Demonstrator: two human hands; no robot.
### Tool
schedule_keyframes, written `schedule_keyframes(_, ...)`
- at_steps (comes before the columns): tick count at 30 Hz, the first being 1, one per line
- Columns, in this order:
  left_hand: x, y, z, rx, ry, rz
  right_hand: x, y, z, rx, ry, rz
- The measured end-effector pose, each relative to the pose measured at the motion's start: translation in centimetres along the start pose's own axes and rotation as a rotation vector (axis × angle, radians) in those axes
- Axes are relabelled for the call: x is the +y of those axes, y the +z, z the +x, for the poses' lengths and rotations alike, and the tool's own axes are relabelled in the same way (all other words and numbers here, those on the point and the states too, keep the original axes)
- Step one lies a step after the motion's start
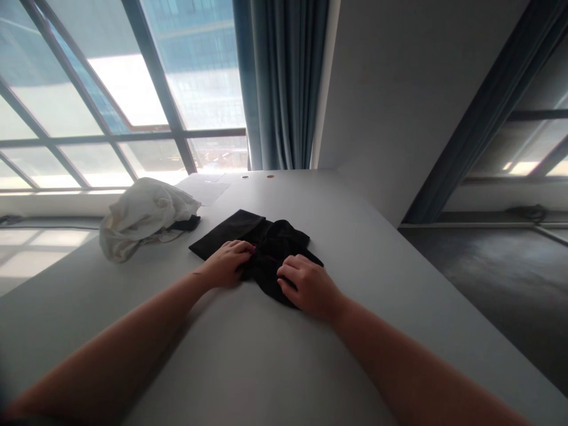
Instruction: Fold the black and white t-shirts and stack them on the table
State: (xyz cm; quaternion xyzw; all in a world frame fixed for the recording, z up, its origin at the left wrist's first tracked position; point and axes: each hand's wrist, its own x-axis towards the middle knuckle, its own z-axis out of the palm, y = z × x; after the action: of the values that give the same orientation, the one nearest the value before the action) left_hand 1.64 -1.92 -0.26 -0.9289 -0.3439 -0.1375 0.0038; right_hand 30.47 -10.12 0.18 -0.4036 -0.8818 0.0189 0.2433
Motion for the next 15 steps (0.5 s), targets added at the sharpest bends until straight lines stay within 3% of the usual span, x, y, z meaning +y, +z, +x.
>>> schedule_keyframes(1, 0.0, -0.5, -0.1, -0.055, 0.055, -0.097, 0.7, 0.3, 0.0, 0.071, 0.012, -0.007)
schedule_keyframes(3, -0.3, -1.3, -0.2, -0.157, 0.068, -0.296, 2.0, 0.8, 0.1, 0.091, 0.074, -0.024)
schedule_keyframes(5, -0.8, -1.6, -0.1, -0.15, -0.093, -0.385, 3.0, 1.3, 0.2, -0.006, 0.156, -0.036)
schedule_keyframes(7, -1.0, -1.4, 0.1, -0.083, -0.32, -0.288, 3.5, 1.4, 0.3, -0.112, 0.211, -0.032)
schedule_keyframes(9, -0.9, -0.9, 0.3, -0.062, -0.455, -0.09, 3.3, 1.2, 0.4, -0.185, 0.228, -0.014)
schedule_keyframes(12, 0.0, -0.1, 0.6, -0.132, -0.514, 0.141, 1.5, 0.3, 0.4, -0.28, 0.174, 0.069)
schedule_keyframes(15, 1.1, 0.0, 1.2, -0.167, -0.548, 0.219, -1.3, -0.6, 0.0, -0.361, 0.099, 0.27)
